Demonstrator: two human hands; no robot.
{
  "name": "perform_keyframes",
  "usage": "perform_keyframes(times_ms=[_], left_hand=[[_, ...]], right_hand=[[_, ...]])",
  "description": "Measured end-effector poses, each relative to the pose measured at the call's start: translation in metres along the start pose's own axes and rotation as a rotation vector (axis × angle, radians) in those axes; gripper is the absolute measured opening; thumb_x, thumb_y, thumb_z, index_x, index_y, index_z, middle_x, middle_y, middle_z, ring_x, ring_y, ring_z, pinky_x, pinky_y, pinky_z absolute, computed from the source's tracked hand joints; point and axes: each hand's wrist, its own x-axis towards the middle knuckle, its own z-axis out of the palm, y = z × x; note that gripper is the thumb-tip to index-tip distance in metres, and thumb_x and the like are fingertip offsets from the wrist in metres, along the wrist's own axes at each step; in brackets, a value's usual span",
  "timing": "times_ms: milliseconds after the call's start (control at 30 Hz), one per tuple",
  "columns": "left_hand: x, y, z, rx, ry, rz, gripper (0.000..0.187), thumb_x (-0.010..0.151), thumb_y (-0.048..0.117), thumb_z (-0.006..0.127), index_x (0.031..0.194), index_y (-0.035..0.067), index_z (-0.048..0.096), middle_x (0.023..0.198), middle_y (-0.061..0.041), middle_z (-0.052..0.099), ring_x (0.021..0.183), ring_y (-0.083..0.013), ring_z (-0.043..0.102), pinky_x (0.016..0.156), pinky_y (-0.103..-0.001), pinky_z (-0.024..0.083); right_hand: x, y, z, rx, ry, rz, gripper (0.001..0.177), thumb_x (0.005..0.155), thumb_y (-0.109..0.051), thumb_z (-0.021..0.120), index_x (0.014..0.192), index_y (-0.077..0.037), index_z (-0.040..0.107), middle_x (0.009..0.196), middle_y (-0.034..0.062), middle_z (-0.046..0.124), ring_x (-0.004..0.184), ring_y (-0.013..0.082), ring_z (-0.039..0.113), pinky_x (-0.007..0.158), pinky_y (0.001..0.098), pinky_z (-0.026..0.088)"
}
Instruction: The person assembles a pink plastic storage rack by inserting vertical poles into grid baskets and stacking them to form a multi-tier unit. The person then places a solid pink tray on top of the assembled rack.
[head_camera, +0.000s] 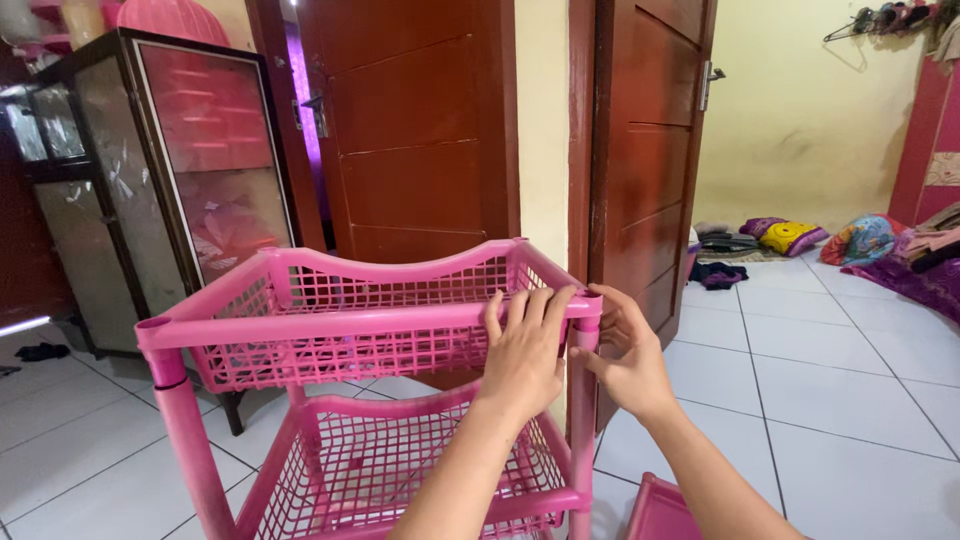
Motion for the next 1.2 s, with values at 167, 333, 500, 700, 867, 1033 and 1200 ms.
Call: perform_keyframes(times_ms=[167, 333, 500, 700, 867, 1033, 1200], left_hand=[[-0.006, -0.005, -0.007, -0.054, -0.097, 0.008, 0.1, 0.072, 0.004, 0.084, 0.16, 0.012, 0.036, 0.15, -0.01, 0.049, 0.147, -0.0258, 0.04, 0.127, -0.057, 0.012], [-0.009, -0.01, -0.017, -0.009, -0.14, 0.047, 0.102, 0.074, 0.003, 0.082, 0.163, 0.014, 0.033, 0.167, -0.007, 0.037, 0.157, -0.0242, 0.03, 0.13, -0.056, 0.011], [-0.019, -0.027, -0.044, 0.102, -0.189, 0.031, 0.097, 0.079, 0.003, 0.079, 0.164, 0.021, 0.037, 0.174, -0.008, 0.028, 0.158, -0.0226, 0.023, 0.126, -0.062, 0.006], [-0.064, -0.102, -0.118, 0.215, 0.137, -0.158, 0.081, 0.08, 0.015, 0.081, 0.154, 0.017, 0.048, 0.169, -0.009, 0.034, 0.159, -0.025, 0.027, 0.123, -0.061, 0.017], [-0.134, -0.183, -0.157, 0.276, 0.536, -0.436, 0.089, 0.079, 0.025, 0.083, 0.157, 0.01, 0.043, 0.166, -0.022, 0.033, 0.156, -0.0376, 0.028, 0.115, -0.061, 0.021], [-0.175, -0.271, -0.151, -0.196, 0.627, -0.54, 0.074, 0.103, 0.037, 0.062, 0.163, 0.004, 0.032, 0.151, -0.027, 0.05, 0.136, -0.0419, 0.052, 0.109, -0.049, 0.041], [-0.196, -0.299, -0.127, -0.398, 0.45, -0.742, 0.045, 0.112, 0.044, 0.044, 0.13, 0.005, 0.056, 0.108, -0.02, 0.075, 0.101, -0.033, 0.072, 0.094, -0.045, 0.053]], right_hand=[[0.004, 0.006, 0.001, 0.048, 0.039, -0.008, 0.08, 0.071, 0.015, 0.084, 0.143, -0.008, 0.059, 0.108, 0.0069, 0.072, 0.097, 0.0145, 0.07, 0.089, 0.0309, 0.058], [0.004, 0.007, 0.003, 0.018, 0.061, 0.008, 0.077, 0.07, 0.016, 0.085, 0.139, -0.007, 0.06, 0.108, 0.0067, 0.072, 0.096, 0.0157, 0.071, 0.087, 0.0307, 0.06], [0.002, 0.006, 0.003, 0.096, 0.035, 0.027, 0.082, 0.073, 0.017, 0.082, 0.147, -0.008, 0.057, 0.111, 0.008, 0.072, 0.1, 0.0166, 0.072, 0.09, 0.0313, 0.061], [-0.007, -0.017, 0.013, -0.395, 0.087, 0.075, 0.089, 0.079, 0.0, 0.081, 0.157, -0.017, 0.045, 0.126, 0.013, 0.068, 0.11, 0.0274, 0.069, 0.096, 0.0414, 0.058], [-0.022, -0.039, 0.047, -0.853, 0.297, -0.206, 0.102, 0.069, -0.007, 0.084, 0.16, -0.01, 0.039, 0.158, 0.0249, 0.038, 0.148, 0.0447, 0.032, 0.121, 0.0608, 0.027], [-0.016, -0.062, 0.104, -0.854, 0.107, -0.246, 0.088, 0.074, -0.011, 0.082, 0.154, -0.017, 0.044, 0.162, 0.0195, 0.035, 0.155, 0.0403, 0.029, 0.128, 0.0596, 0.018], [-0.007, -0.085, 0.177, -0.837, -0.121, -0.309, 0.074, 0.084, -0.027, 0.077, 0.152, -0.021, 0.047, 0.166, 0.018, 0.028, 0.158, 0.0379, 0.02, 0.129, 0.0607, 0.006]])
